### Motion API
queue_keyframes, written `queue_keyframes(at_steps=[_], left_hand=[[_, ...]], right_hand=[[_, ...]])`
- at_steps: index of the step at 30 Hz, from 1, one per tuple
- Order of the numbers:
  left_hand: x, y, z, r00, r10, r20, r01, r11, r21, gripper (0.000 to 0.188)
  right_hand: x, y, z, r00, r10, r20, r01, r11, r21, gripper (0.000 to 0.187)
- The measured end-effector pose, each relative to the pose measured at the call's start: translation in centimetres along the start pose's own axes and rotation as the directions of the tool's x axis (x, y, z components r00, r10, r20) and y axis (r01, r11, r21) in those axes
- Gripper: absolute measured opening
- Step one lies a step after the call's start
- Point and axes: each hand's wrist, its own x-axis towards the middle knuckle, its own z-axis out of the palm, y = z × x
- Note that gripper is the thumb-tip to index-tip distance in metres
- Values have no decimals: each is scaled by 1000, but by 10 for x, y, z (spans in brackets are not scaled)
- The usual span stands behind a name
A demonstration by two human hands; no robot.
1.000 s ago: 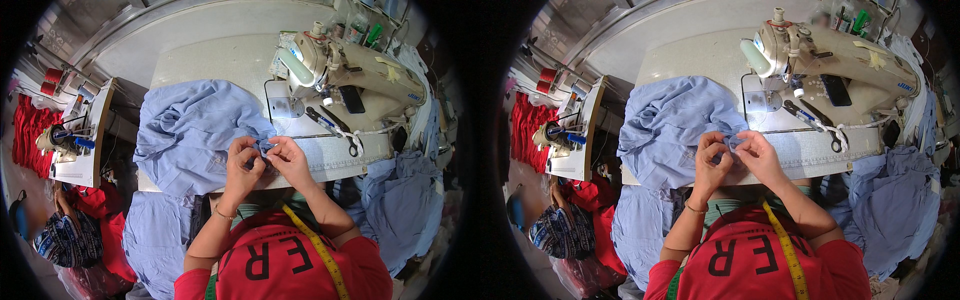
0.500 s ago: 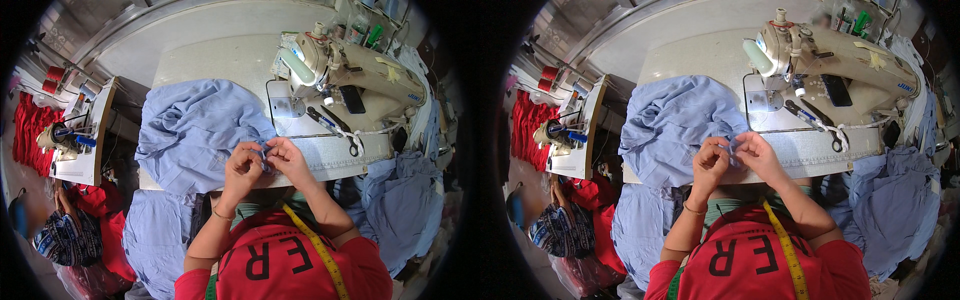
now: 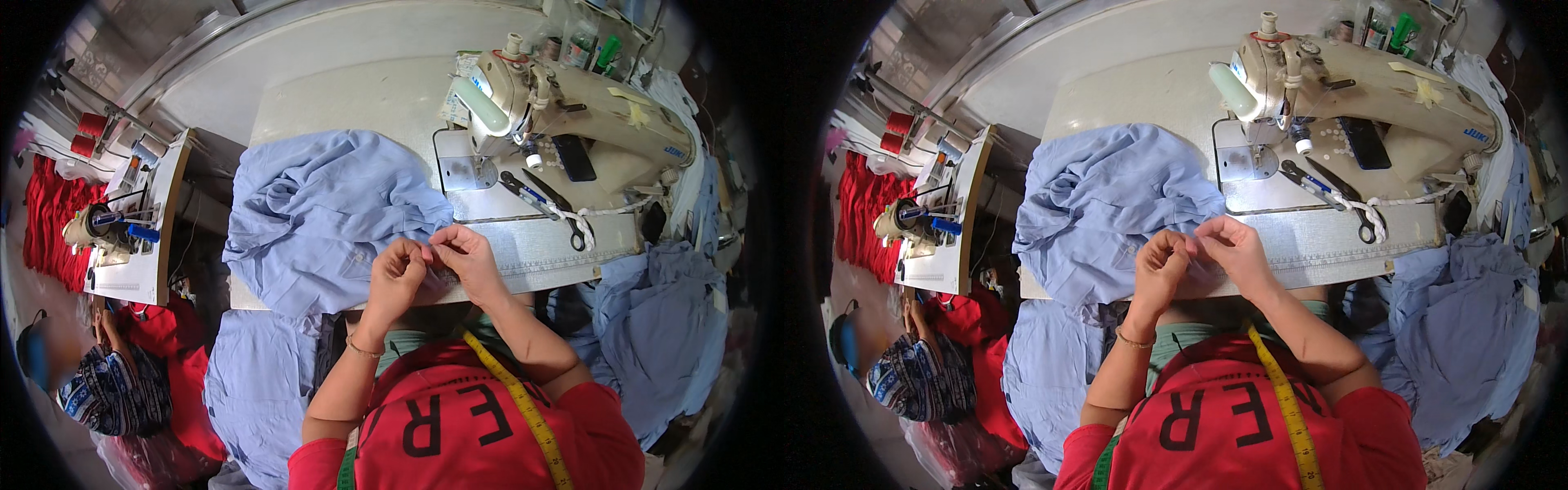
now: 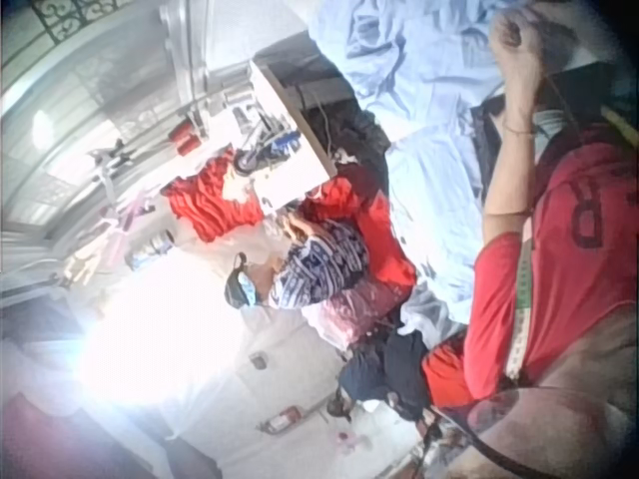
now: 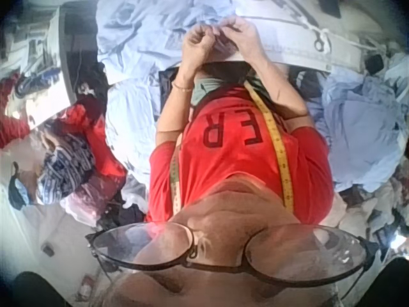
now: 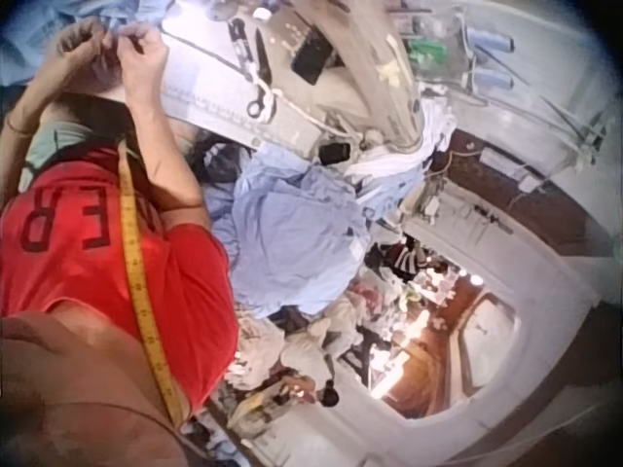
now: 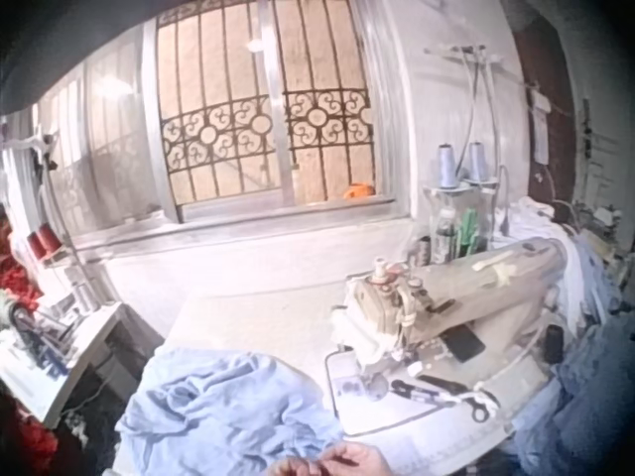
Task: The person sews a blue shirt using an industrial sewing machine, cuts threads with snips, and handles the collar and buttons.
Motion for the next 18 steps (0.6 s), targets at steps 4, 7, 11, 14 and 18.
queue_keyframes(at_steps=[4, 7, 11, 14, 18], left_hand=[[-13, -14, -3, 999, -35, 33, 32, 994, 102, 8], [-22, -4, -4, 992, -106, -73, 119, 972, 205, 3], [-20, 9, -6, 996, 0, -90, 43, 881, 471, 9], [-14, 22, 4, 985, 172, 21, -140, 723, 677, 14], [-8, 14, 4, 955, 282, 89, -256, 636, 728, 17]], right_hand=[[3, 2, -4, 990, -56, -128, 63, 997, 47, 9], [3, -1, -5, 994, -30, -101, 36, 998, 52, 8], [2, -2, -5, 998, -16, -55, 17, 999, 30, 9], [1, -3, -7, 999, -23, -28, 24, 999, 23, 9], [-1, -5, -4, 1000, -3, -13, 3, 999, 34, 9]])
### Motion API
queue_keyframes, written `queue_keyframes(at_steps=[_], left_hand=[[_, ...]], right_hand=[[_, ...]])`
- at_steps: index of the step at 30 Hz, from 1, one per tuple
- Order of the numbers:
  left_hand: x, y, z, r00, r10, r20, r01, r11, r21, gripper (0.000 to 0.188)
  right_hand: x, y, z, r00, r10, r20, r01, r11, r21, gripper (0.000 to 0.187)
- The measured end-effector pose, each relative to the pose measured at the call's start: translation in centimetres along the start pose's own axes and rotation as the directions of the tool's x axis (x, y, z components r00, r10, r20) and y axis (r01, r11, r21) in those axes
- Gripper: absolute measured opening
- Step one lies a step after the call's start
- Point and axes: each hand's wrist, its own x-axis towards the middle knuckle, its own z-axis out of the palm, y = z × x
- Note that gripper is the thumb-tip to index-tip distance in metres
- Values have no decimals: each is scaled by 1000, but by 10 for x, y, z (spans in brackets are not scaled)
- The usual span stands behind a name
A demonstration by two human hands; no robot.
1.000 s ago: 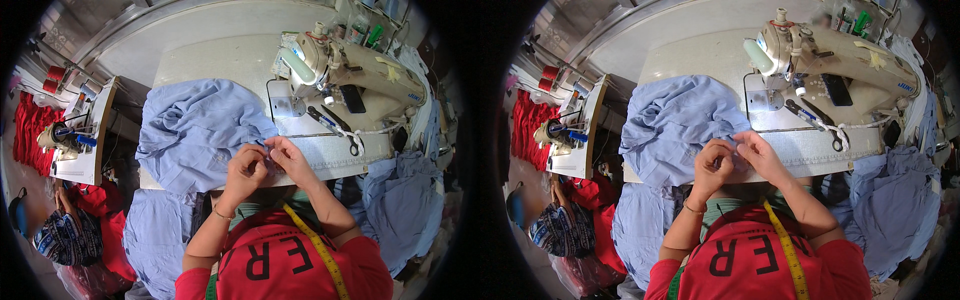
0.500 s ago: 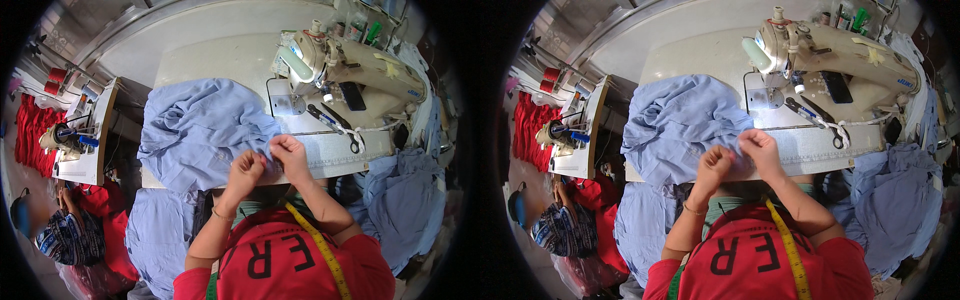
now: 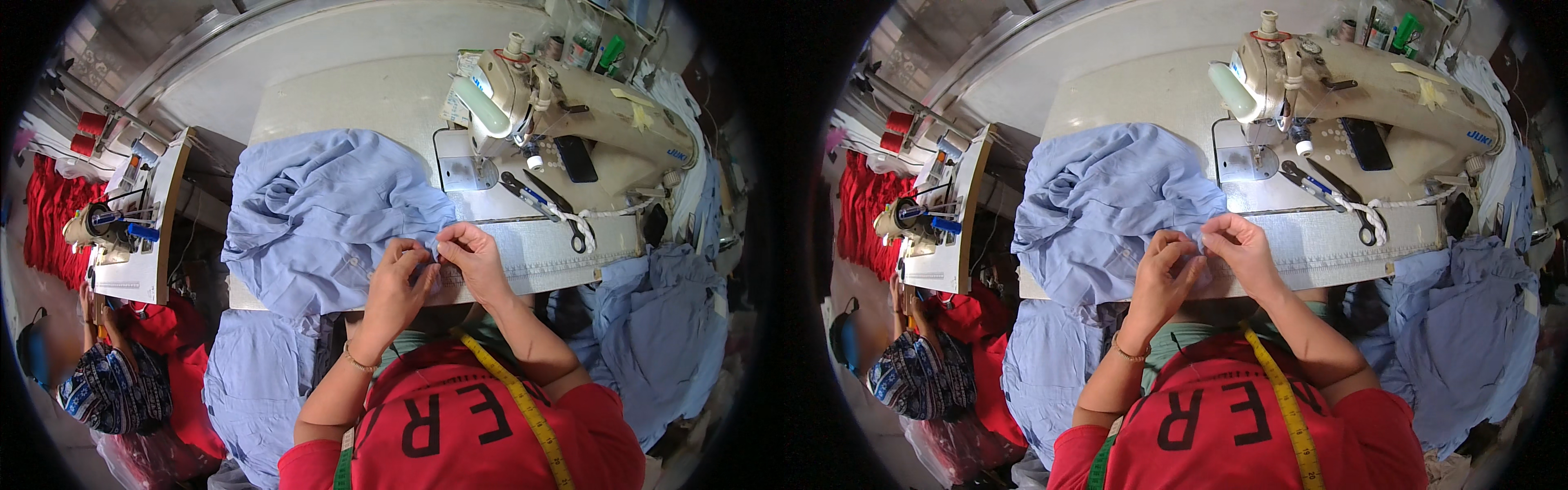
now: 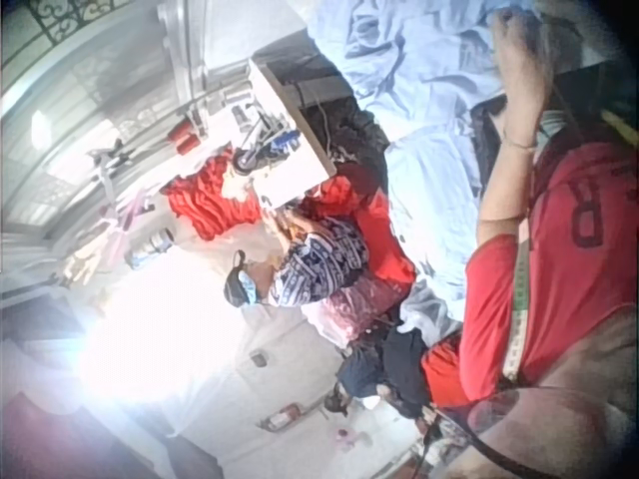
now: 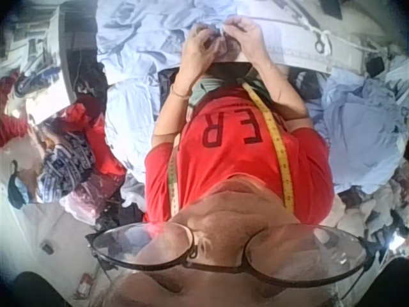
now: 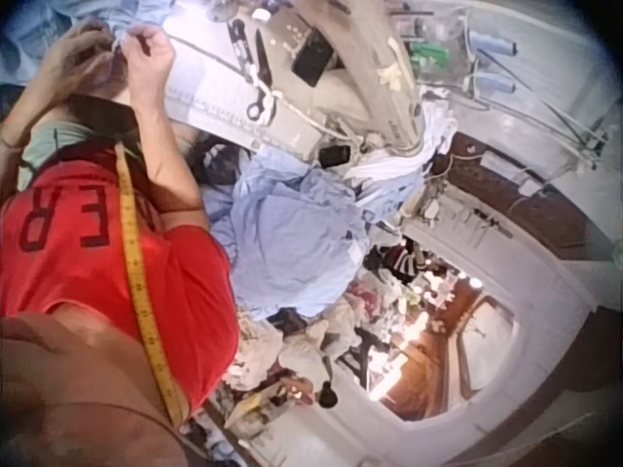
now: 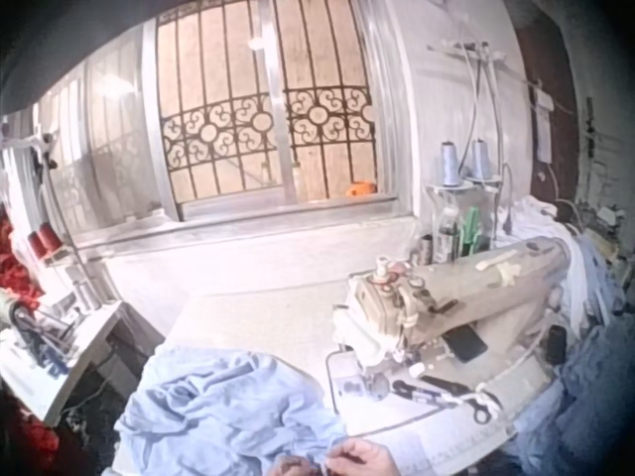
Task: The person sews a blue shirt using an industrial sewing machine, cuts threads with snips, and handles the collar and buttons.
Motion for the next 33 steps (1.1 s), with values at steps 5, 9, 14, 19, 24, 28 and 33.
queue_keyframes(at_steps=[5, 9, 14, 19, 24, 28, 33], left_hand=[[3, -4, 1, 996, 87, 34, -88, 995, 38, 12], [3, -6, 1, 997, 63, 45, -65, 997, 41, 10], [1, -4, -2, 999, -40, 27, 42, 997, -71, 6], [-4, -3, -7, 999, -49, 14, 51, 981, -188, 4], [-6, -17, -8, 992, -104, 77, 128, 885, -448, 6], [-3, -17, -7, 976, -106, 190, 201, 772, -603, 4], [3, -16, -9, 982, 11, 187, -23, 998, 66, 5]], right_hand=[[0, 2, 0, 999, -32, 17, 33, 996, -79, 9], [-1, 1, 2, 999, -45, 28, 47, 994, -94, 9], [-2, 0, 2, 999, -37, 25, 39, 994, -98, 9], [-4, 1, 1, 999, -42, 35, 46, 990, -132, 9], [-3, 3, 2, 998, -40, 52, 47, 991, -125, 9], [-3, 3, 1, 995, -36, 96, 46, 994, -102, 9], [-5, 4, -3, 997, -34, 66, 42, 991, -123, 8]])
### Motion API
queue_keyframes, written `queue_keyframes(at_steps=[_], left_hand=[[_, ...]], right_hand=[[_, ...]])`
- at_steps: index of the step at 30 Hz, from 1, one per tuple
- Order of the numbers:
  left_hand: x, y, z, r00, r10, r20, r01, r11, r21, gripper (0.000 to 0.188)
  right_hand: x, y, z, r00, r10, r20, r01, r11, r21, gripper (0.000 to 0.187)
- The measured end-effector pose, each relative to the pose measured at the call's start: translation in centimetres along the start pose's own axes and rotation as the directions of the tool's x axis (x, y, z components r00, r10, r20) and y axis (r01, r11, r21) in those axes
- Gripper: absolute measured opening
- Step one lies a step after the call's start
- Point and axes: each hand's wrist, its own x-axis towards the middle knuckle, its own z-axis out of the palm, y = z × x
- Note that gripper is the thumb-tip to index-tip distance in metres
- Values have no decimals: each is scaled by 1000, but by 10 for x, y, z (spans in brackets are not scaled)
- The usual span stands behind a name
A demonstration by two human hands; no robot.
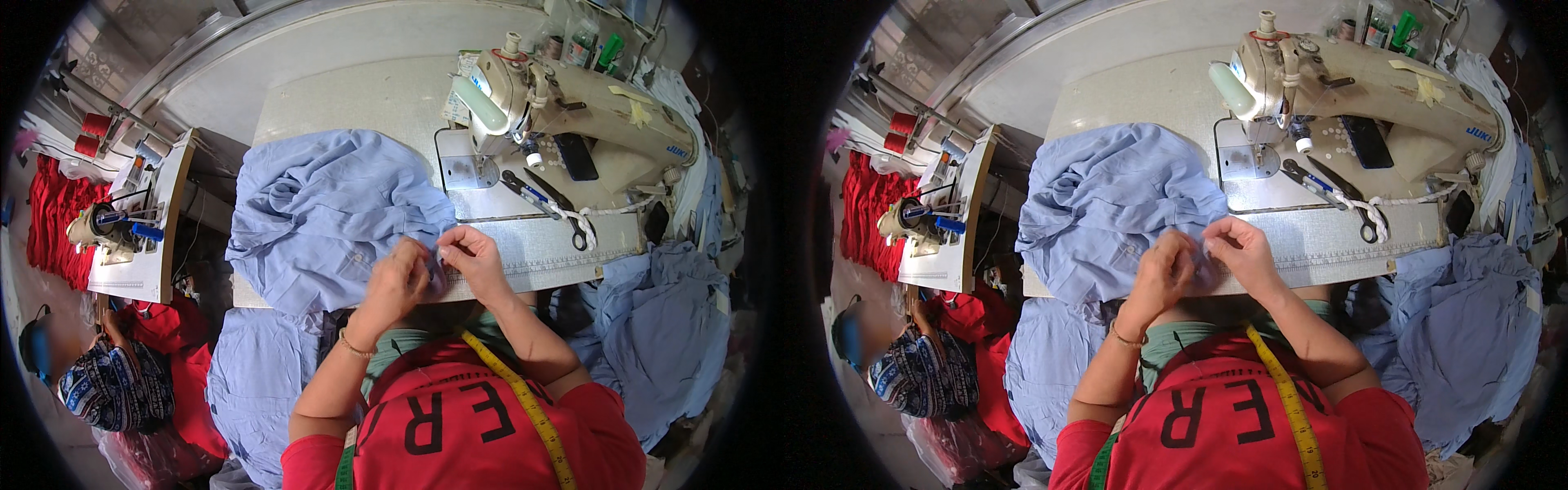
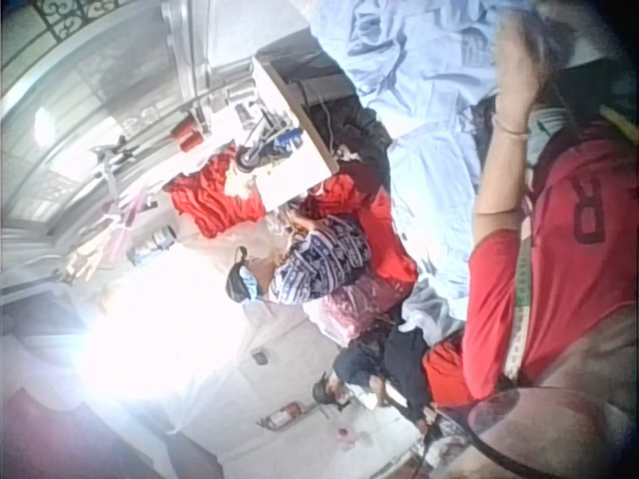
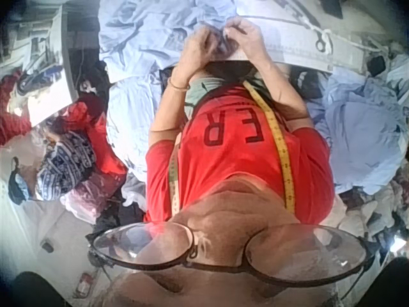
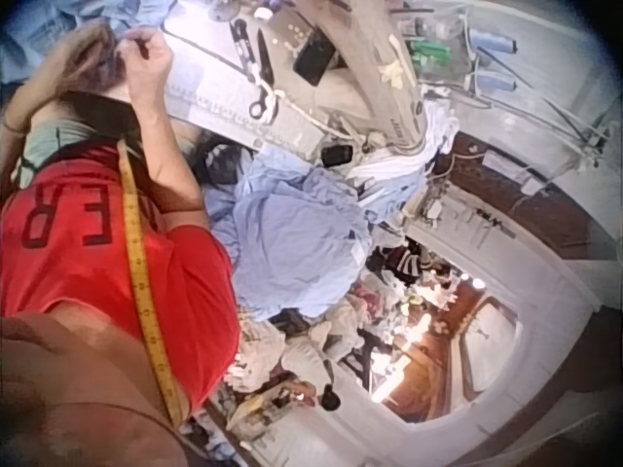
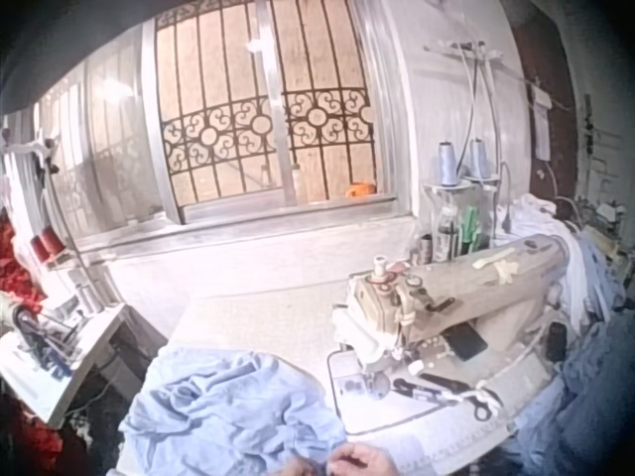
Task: The person sews a blue shirt using an industrial sewing machine, cuts threads with snips, and handles the collar and buttons.
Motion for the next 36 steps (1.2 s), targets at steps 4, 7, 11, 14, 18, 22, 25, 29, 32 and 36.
queue_keyframes(at_steps=[4, 7, 11, 14, 18, 22, 25, 29, 32, 36], left_hand=[[-1, 12, -5, 993, 50, -110, -61, 993, -98, 6], [2, 20, -18, 993, -57, -102, 46, 993, -108, 9], [-1, 16, -12, 993, 40, -108, -50, 994, -92, 16], [0, 7, -5, 995, 48, -86, -53, 997, -61, 14], [1, 5, -3, 997, 56, -58, -58, 997, -48, 12], [0, 6, -6, 996, 59, -66, -63, 996, -64, 10], [-2, 7, -6, 996, 47, -70, -52, 996, -72, 7], [-3, 8, -3, 995, -18, -97, -5, 974, -227, 3], [-4, 2, 2, 992, -109, -65, 61, 859, -508, 5], [0, -10, 6, 999, -47, -12, 26, 730, -683, 4]], right_hand=[[3, 0, 2, 999, -4, -47, 6, 999, 48, 8], [1, -2, 3, 998, 4, -61, -3, 1000, 14, 9], [2, -2, 2, 999, -1, -33, 2, 1000, 20, 9], [1, -2, 4, 1000, 12, -22, -11, 1000, 20, 9], [0, -1, 3, 1000, 17, -16, -16, 1000, 9, 9], [-1, 0, 4, 1000, -4, -22, 3, 999, -43, 9], [-1, 1, 5, 1000, -15, -16, 15, 999, -43, 8], [-1, 0, 6, 1000, 1, 22, 1, 998, -58, 9], [-1, 0, 6, 999, -5, 42, 7, 998, -64, 9], [2, -9, 4, 992, 112, 65, -113, 994, 9, 10]])
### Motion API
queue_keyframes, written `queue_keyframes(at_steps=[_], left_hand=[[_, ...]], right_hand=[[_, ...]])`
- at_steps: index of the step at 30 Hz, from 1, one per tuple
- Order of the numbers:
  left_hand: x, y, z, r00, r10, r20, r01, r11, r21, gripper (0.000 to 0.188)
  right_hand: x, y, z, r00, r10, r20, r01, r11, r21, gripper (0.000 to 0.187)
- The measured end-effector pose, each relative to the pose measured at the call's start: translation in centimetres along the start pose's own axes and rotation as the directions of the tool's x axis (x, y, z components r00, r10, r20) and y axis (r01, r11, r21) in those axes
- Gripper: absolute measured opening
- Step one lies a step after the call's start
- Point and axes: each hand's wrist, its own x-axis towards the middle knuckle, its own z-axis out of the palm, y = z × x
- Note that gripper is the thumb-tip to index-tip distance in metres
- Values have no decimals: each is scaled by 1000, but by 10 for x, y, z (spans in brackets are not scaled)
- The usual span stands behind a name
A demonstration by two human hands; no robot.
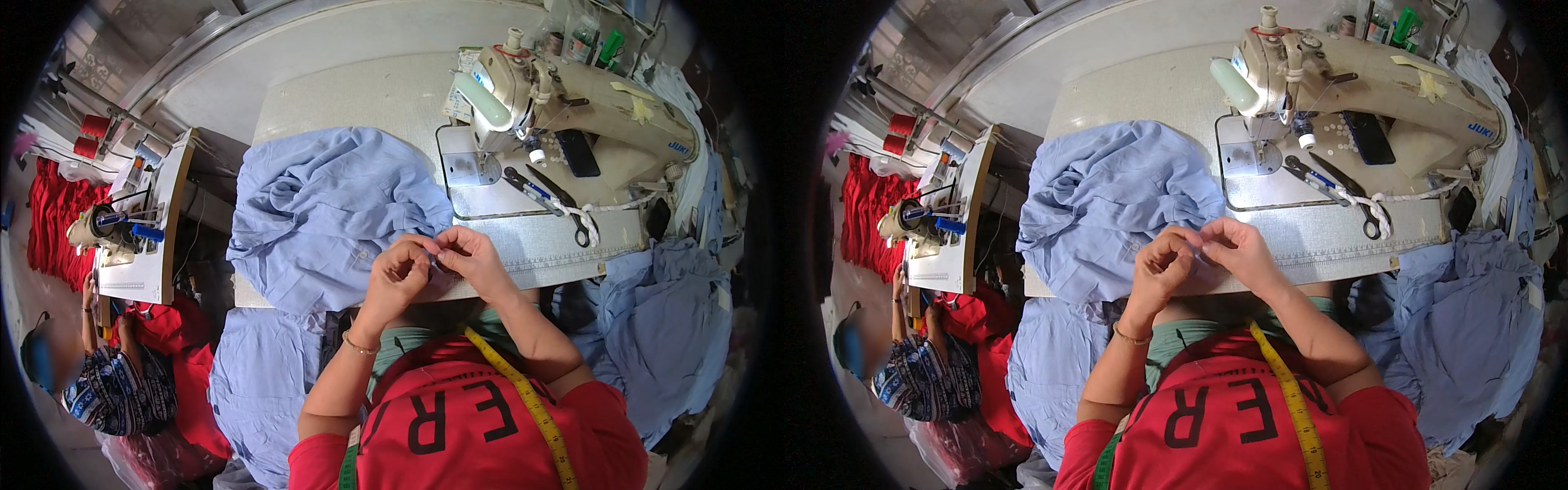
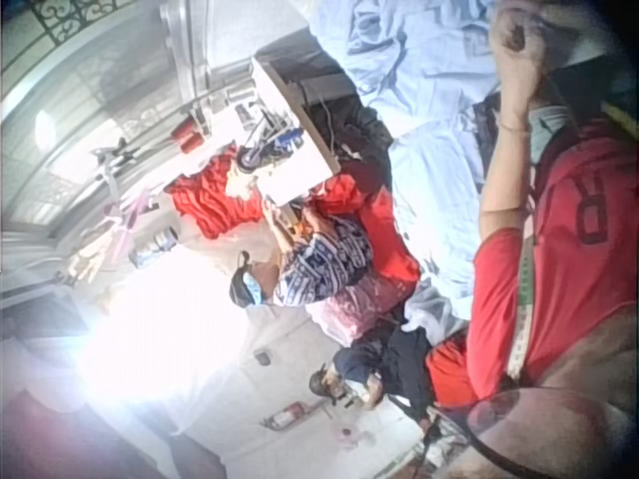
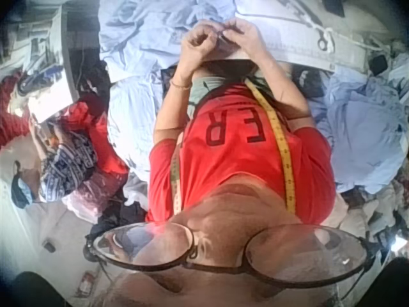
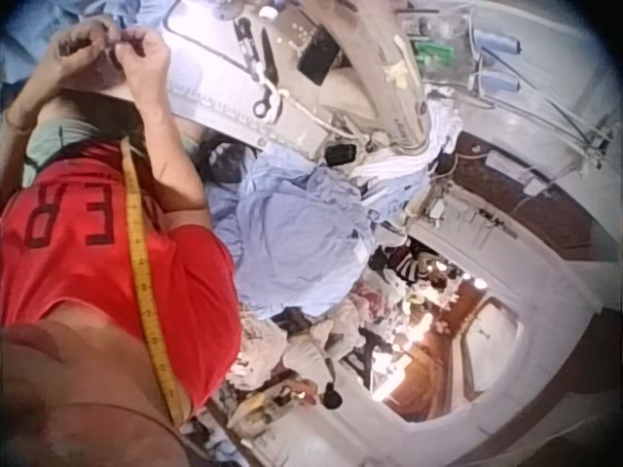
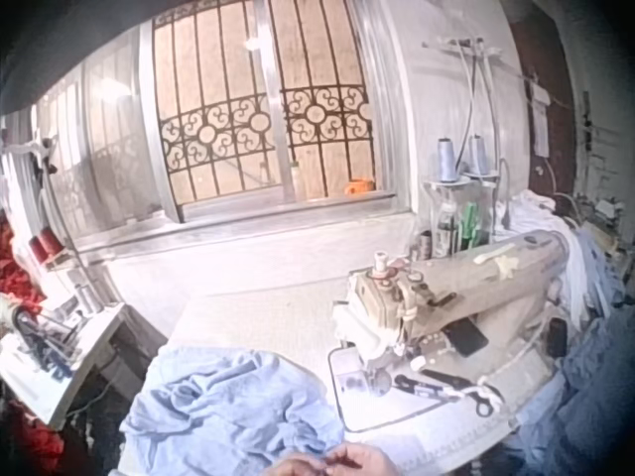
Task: The person sews a blue shirt using an industrial sewing machine, cuts threads with snips, and handles the collar and buttons.
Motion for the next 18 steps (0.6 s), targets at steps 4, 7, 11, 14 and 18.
queue_keyframes(at_steps=[4, 7, 11, 14, 18], left_hand=[[0, 8, 4, 997, 12, 72, -34, 949, 313, 9], [3, 11, 10, 957, 232, 176, -288, 666, 688, 14], [7, 2, -9, 968, 237, 86, -198, 501, 842, 16], [-8, 14, -8, 986, 168, 0, -122, 718, 685, 14], [-11, 24, 3, 993, 82, -88, -20, 831, 556, 12]], right_hand=[[-2, 2, -1, 1000, -13, -9, 14, 989, 148, 12], [-5, 8, 5, 991, -32, -129, 57, 979, 198, 14], [-10, 2, 2, 987, -33, -159, 81, 948, 307, 15], [-4, 1, -5, 984, -43, -175, 89, 962, 259, 16], [-4, -1, -4, 992, -57, -115, 81, 972, 220, 15]])
